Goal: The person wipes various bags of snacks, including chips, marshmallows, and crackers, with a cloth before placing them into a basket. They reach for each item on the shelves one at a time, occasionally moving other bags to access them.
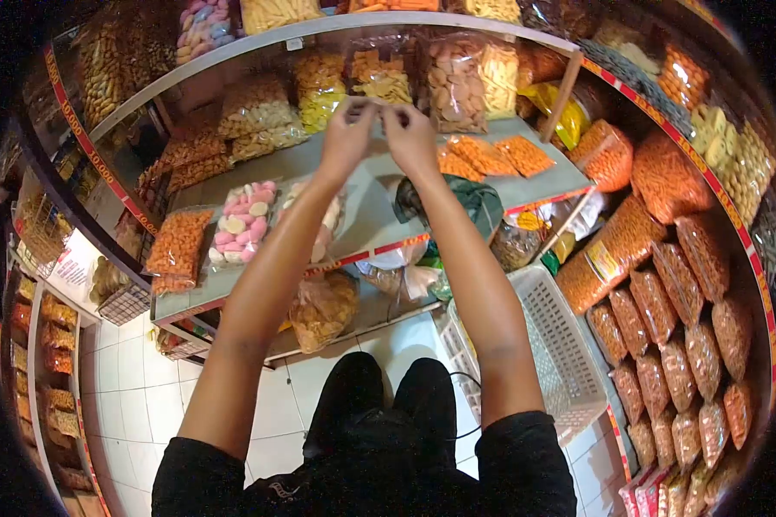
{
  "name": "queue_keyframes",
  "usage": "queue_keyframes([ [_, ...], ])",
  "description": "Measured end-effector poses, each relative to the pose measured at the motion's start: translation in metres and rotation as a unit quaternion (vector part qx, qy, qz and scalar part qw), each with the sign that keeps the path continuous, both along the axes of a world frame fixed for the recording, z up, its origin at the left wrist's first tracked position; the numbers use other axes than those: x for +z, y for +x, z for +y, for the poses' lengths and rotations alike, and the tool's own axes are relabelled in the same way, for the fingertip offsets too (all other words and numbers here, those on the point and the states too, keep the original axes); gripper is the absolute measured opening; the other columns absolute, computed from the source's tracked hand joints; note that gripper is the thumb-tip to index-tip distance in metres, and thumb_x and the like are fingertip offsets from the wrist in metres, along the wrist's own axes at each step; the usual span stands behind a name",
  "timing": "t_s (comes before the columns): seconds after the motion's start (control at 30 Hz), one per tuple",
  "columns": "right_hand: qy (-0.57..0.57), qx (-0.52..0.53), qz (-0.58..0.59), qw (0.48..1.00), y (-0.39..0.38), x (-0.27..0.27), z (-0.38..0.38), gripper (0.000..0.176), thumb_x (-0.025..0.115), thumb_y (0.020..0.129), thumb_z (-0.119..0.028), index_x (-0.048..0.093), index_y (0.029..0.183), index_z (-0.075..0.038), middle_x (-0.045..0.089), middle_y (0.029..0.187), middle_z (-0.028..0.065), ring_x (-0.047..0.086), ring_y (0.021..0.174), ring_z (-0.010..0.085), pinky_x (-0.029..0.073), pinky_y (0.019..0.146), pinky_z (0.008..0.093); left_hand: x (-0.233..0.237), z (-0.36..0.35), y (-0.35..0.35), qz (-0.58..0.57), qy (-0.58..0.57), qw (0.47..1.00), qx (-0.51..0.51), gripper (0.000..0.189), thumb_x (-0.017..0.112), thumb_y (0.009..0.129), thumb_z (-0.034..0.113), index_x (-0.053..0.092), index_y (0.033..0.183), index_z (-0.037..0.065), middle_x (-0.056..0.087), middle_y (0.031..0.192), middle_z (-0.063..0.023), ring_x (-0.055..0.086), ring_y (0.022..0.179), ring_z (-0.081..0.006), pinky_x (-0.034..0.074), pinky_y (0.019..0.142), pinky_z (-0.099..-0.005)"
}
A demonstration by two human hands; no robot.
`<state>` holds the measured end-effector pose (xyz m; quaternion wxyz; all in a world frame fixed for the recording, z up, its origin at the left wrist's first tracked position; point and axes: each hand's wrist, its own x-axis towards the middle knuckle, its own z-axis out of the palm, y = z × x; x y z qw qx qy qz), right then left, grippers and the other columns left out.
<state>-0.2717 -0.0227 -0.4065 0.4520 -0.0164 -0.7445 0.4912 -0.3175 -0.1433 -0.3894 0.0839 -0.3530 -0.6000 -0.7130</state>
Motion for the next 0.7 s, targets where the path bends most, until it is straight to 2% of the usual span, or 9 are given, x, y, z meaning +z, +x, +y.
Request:
queue_keyframes([
  [0.1, 0.003, 0.008, -0.111, 0.994, -0.092, -0.001, -0.005, 0.045, 0.063, 0.092, -0.039, 0.070, 0.099, 0.005, 0.072, 0.092, 0.0219, 0.070, 0.089, 0.0327, 0.052, 0.082, 0.0386, -0.008, -0.001, -0.091, -0.132, -0.009, 0.987, 0.086, 0.051, 0.068, 0.093, 0.036, 0.061, 0.121, -0.006, 0.070, 0.109, -0.0184, 0.065, 0.101, -0.0229, 0.050, 0.090, -0.0354],
  [0.2, 0.023, 0.049, -0.290, 0.955, -0.147, 0.000, -0.001, 0.051, 0.061, 0.091, -0.039, 0.065, 0.112, 0.008, 0.070, 0.105, 0.0276, 0.068, 0.103, 0.0384, 0.051, 0.091, 0.0436, -0.026, 0.003, -0.187, -0.201, 0.029, 0.970, 0.133, 0.058, 0.068, 0.090, 0.042, 0.060, 0.120, -0.007, 0.068, 0.114, -0.0237, 0.063, 0.111, -0.0319, 0.047, 0.097, -0.0397],
  [0.23, 0.047, 0.007, -0.225, 0.973, -0.174, -0.015, 0.002, 0.060, 0.060, 0.092, -0.037, 0.054, 0.130, 0.009, 0.064, 0.120, 0.0316, 0.063, 0.115, 0.0417, 0.048, 0.098, 0.0452, -0.032, 0.006, -0.216, -0.176, -0.004, 0.964, 0.198, 0.061, 0.067, 0.090, 0.043, 0.059, 0.122, -0.008, 0.066, 0.118, -0.0258, 0.062, 0.113, -0.0352, 0.046, 0.098, -0.0412],
  [0.33, 0.062, 0.028, -0.246, 0.967, -0.213, -0.021, 0.013, 0.066, 0.059, 0.092, -0.037, 0.045, 0.138, 0.008, 0.057, 0.131, 0.0332, 0.058, 0.121, 0.0443, 0.046, 0.103, 0.0455, -0.037, 0.009, -0.278, -0.105, -0.112, 0.943, 0.296, 0.071, 0.063, 0.090, 0.049, 0.054, 0.130, -0.009, 0.059, 0.131, -0.0308, 0.057, 0.121, -0.0430, 0.043, 0.103, -0.0444],
  [0.4, 0.062, 0.066, -0.212, 0.973, -0.237, -0.031, 0.023, 0.067, 0.061, 0.093, -0.033, 0.040, 0.142, 0.008, 0.052, 0.137, 0.0335, 0.052, 0.128, 0.0453, 0.042, 0.108, 0.0451, -0.029, -0.001, -0.294, -0.072, -0.192, 0.949, 0.242, 0.078, 0.061, 0.090, 0.053, 0.051, 0.135, -0.009, 0.053, 0.139, -0.0324, 0.052, 0.127, -0.0458, 0.040, 0.107, -0.0448],
  [0.43, 0.063, 0.090, -0.196, 0.974, -0.244, -0.031, 0.027, 0.067, 0.061, 0.093, -0.032, 0.039, 0.143, 0.008, 0.051, 0.139, 0.0335, 0.050, 0.129, 0.0453, 0.041, 0.109, 0.0450, -0.044, 0.008, -0.329, -0.131, -0.218, 0.921, 0.294, 0.080, 0.056, 0.091, 0.058, 0.049, 0.140, -0.006, 0.049, 0.143, -0.0310, 0.047, 0.133, -0.0439, 0.038, 0.111, -0.0431],
  [0.53, 0.065, 0.105, -0.155, 0.980, -0.278, -0.035, 0.034, 0.067, 0.063, 0.093, -0.030, 0.039, 0.143, 0.009, 0.048, 0.142, 0.0343, 0.046, 0.133, 0.0457, 0.039, 0.110, 0.0445, -0.058, 0.023, -0.372, -0.026, -0.156, 0.928, 0.336, 0.081, 0.056, 0.092, 0.057, 0.047, 0.143, -0.005, 0.045, 0.148, -0.0298, 0.042, 0.138, -0.0417, 0.033, 0.115, -0.0430],
  [0.63, 0.084, 0.082, -0.148, 0.982, -0.312, -0.048, 0.037, 0.075, 0.061, 0.094, -0.039, 0.037, 0.141, 0.015, 0.046, 0.140, 0.0381, 0.046, 0.132, 0.0473, 0.039, 0.110, 0.0454, -0.052, 0.022, -0.396, -0.023, -0.199, 0.937, 0.287, 0.093, 0.052, 0.092, 0.064, 0.034, 0.150, -0.006, 0.034, 0.155, -0.0297, 0.033, 0.145, -0.0395, 0.027, 0.119, -0.0421],
  [0.7, 0.070, 0.074, -0.208, 0.973, -0.301, -0.034, 0.036, 0.080, 0.059, 0.094, -0.044, 0.036, 0.141, 0.016, 0.046, 0.139, 0.0398, 0.047, 0.132, 0.0479, 0.040, 0.110, 0.0453, -0.064, 0.033, -0.425, -0.061, -0.167, 0.928, 0.328, 0.100, 0.050, 0.091, 0.069, 0.027, 0.153, -0.006, 0.027, 0.159, -0.0284, 0.028, 0.148, -0.0376, 0.024, 0.120, -0.0411],
])
